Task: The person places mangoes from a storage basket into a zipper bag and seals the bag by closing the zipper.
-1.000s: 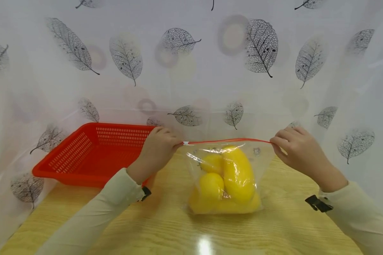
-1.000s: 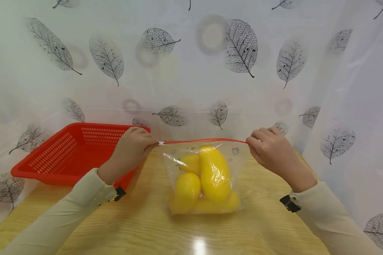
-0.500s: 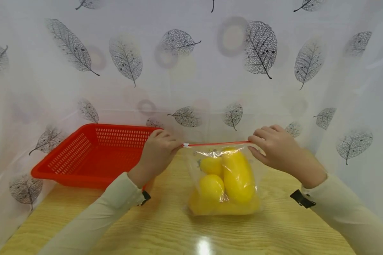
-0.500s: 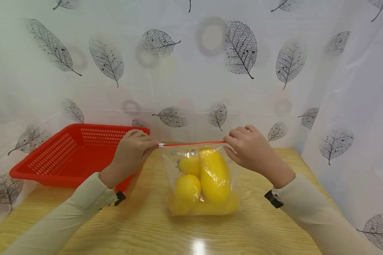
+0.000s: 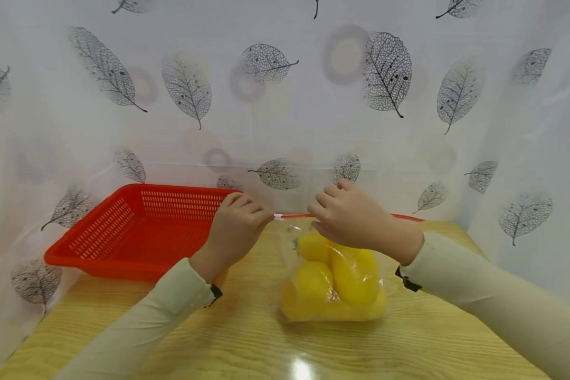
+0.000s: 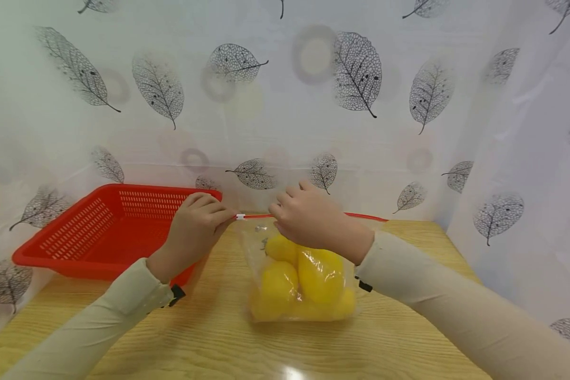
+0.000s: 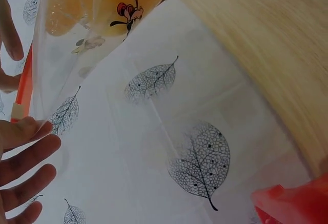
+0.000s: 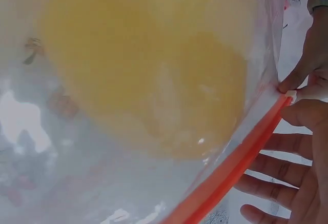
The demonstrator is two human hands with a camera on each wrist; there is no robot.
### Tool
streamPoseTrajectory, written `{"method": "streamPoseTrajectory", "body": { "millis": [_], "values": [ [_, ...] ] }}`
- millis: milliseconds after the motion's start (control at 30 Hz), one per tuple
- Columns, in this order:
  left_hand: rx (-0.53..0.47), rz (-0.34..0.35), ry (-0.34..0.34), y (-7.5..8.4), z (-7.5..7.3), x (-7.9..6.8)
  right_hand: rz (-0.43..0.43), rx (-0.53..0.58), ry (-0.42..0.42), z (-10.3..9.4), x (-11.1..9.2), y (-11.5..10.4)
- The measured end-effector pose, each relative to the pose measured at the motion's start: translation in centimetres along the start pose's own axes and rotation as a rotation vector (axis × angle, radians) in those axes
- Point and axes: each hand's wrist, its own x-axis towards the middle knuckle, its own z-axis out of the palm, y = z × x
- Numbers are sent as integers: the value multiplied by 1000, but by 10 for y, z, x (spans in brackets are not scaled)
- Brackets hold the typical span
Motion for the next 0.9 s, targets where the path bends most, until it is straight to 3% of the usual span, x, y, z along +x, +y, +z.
{"method": "streamPoseTrajectory", "body": {
  "millis": [333,533,900],
  "values": [
    [93,53,58,2,3,-2,-53,-79,-61,0,35,-15],
    [164,84,74,3,3,-1,-55,-58,-88,2,41,-19],
    [259,134,106,0,4,-1,-73,-60,-21,4,44,-23]
  ]
}}
